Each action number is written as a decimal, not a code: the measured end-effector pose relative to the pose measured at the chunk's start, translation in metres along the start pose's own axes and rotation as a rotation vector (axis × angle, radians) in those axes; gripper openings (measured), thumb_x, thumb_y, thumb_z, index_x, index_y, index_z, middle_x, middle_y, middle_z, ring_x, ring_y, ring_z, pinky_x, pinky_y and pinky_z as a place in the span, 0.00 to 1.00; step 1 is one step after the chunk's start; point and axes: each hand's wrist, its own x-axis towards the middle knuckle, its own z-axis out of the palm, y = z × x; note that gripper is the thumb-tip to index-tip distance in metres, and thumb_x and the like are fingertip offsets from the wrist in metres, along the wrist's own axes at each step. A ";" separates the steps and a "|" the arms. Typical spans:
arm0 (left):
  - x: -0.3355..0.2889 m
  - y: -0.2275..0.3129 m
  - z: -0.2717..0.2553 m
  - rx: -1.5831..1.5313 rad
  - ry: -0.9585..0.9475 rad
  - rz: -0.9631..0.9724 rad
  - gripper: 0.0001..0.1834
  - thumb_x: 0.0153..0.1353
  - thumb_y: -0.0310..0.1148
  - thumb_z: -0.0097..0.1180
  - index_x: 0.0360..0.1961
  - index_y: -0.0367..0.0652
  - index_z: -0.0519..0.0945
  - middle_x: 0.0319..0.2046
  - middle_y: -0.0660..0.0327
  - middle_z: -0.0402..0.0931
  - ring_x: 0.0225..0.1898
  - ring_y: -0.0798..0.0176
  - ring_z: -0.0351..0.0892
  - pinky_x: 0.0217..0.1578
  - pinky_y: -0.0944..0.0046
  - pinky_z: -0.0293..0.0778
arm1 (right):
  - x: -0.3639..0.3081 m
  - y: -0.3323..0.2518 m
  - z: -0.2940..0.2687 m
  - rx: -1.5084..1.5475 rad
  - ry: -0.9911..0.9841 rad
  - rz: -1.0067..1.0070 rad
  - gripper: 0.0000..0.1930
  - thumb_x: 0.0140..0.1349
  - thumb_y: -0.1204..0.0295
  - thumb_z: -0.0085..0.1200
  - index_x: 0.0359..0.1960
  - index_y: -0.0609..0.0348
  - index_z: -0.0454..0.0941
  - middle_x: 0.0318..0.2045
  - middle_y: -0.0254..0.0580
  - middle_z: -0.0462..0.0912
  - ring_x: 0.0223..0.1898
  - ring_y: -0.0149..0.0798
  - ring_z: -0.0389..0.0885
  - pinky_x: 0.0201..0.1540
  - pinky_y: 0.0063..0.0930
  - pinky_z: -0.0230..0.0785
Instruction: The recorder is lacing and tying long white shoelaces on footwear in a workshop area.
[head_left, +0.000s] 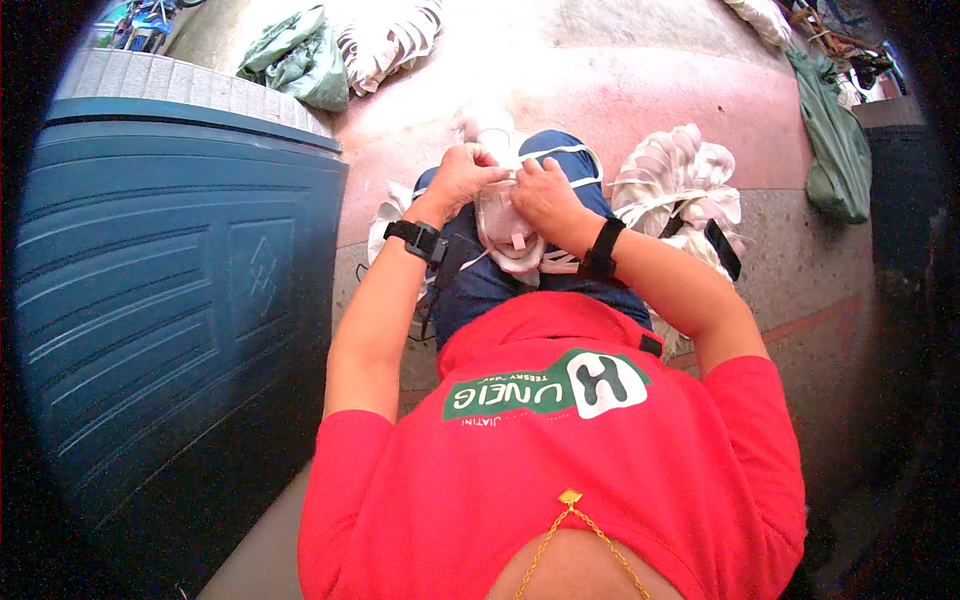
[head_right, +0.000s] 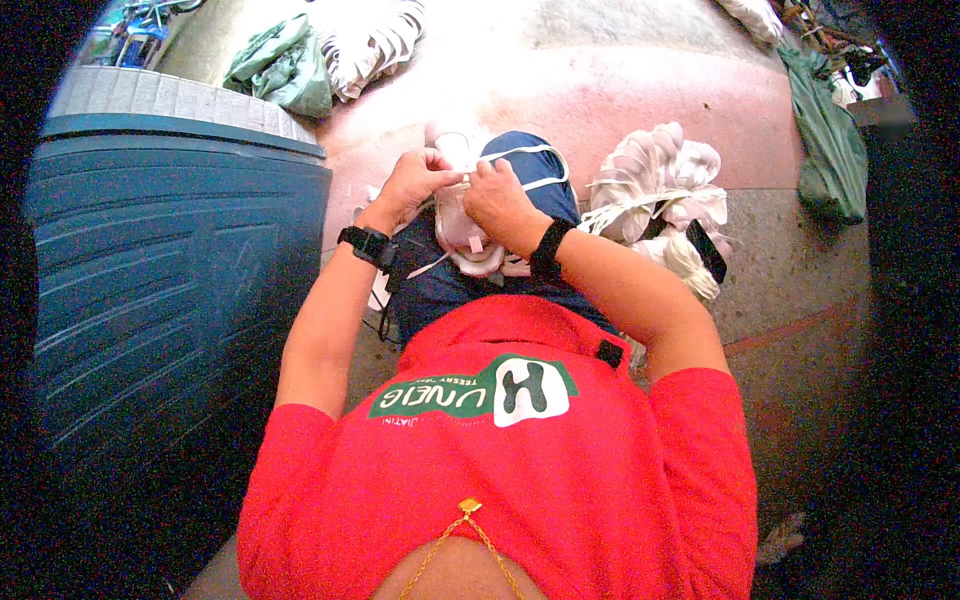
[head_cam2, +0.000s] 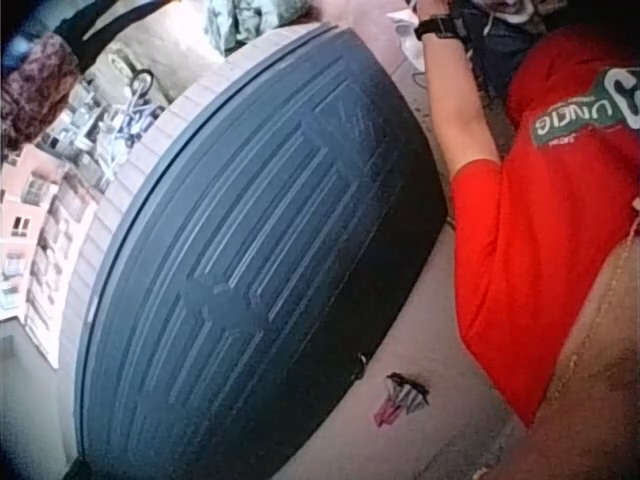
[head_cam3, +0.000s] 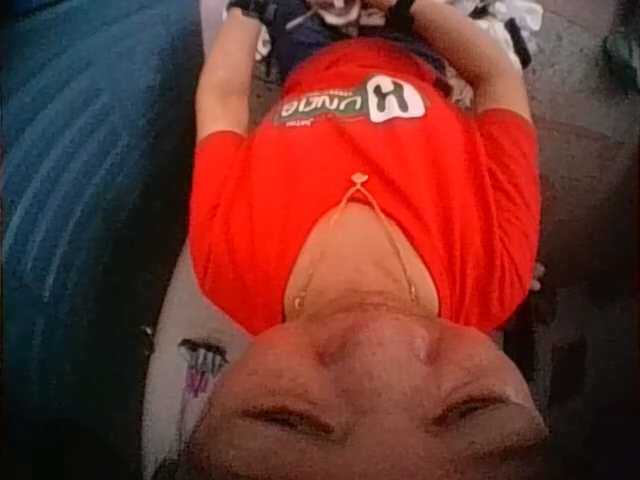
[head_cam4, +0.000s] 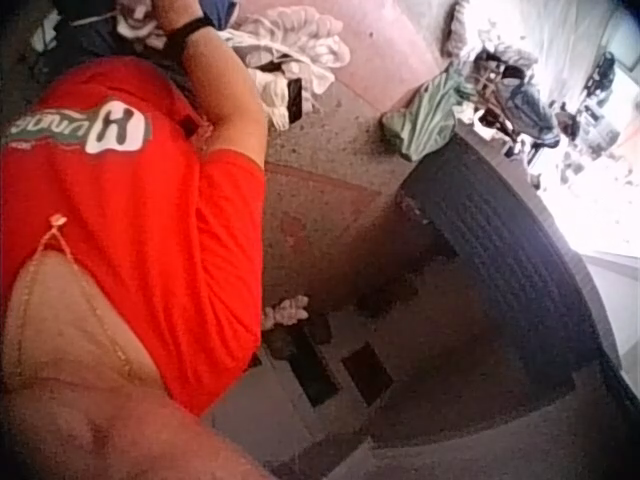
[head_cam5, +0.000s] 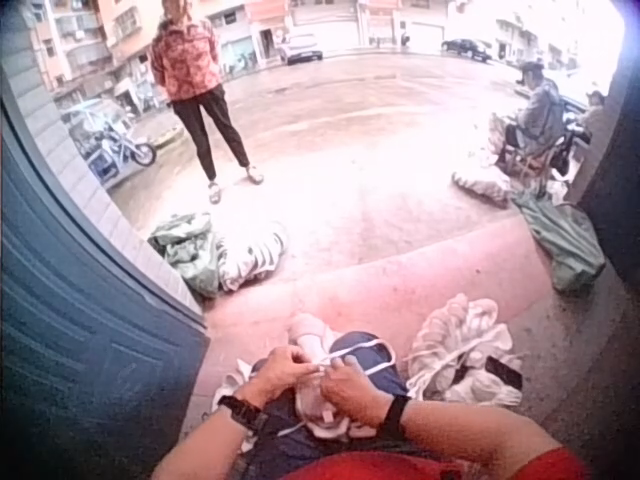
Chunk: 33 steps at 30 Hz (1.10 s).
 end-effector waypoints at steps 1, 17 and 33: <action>0.000 0.000 0.001 -0.086 0.013 0.001 0.07 0.41 0.27 0.62 0.20 0.36 0.76 0.21 0.63 0.75 0.23 0.72 0.71 0.24 0.71 0.68 | 0.000 0.000 -0.002 -0.047 0.049 -0.024 0.05 0.44 0.69 0.49 0.19 0.53 0.76 0.27 0.36 0.74 0.40 0.36 0.69 0.36 0.27 0.58; 0.010 0.028 -0.003 0.064 0.068 0.080 0.07 0.42 0.29 0.62 0.21 0.38 0.77 0.19 0.65 0.75 0.22 0.74 0.70 0.24 0.72 0.66 | -0.011 0.009 -0.009 0.315 0.189 0.084 0.07 0.47 0.68 0.49 0.27 0.52 0.77 0.27 0.39 0.73 0.36 0.40 0.70 0.36 0.37 0.61; 0.021 0.034 0.009 0.083 -0.116 0.049 0.11 0.42 0.34 0.62 0.22 0.36 0.79 0.19 0.62 0.76 0.23 0.73 0.72 0.24 0.72 0.68 | -0.007 0.006 -0.081 0.315 0.646 -0.179 0.13 0.40 0.72 0.49 0.32 0.53 0.71 0.29 0.39 0.68 0.36 0.43 0.67 0.37 0.34 0.59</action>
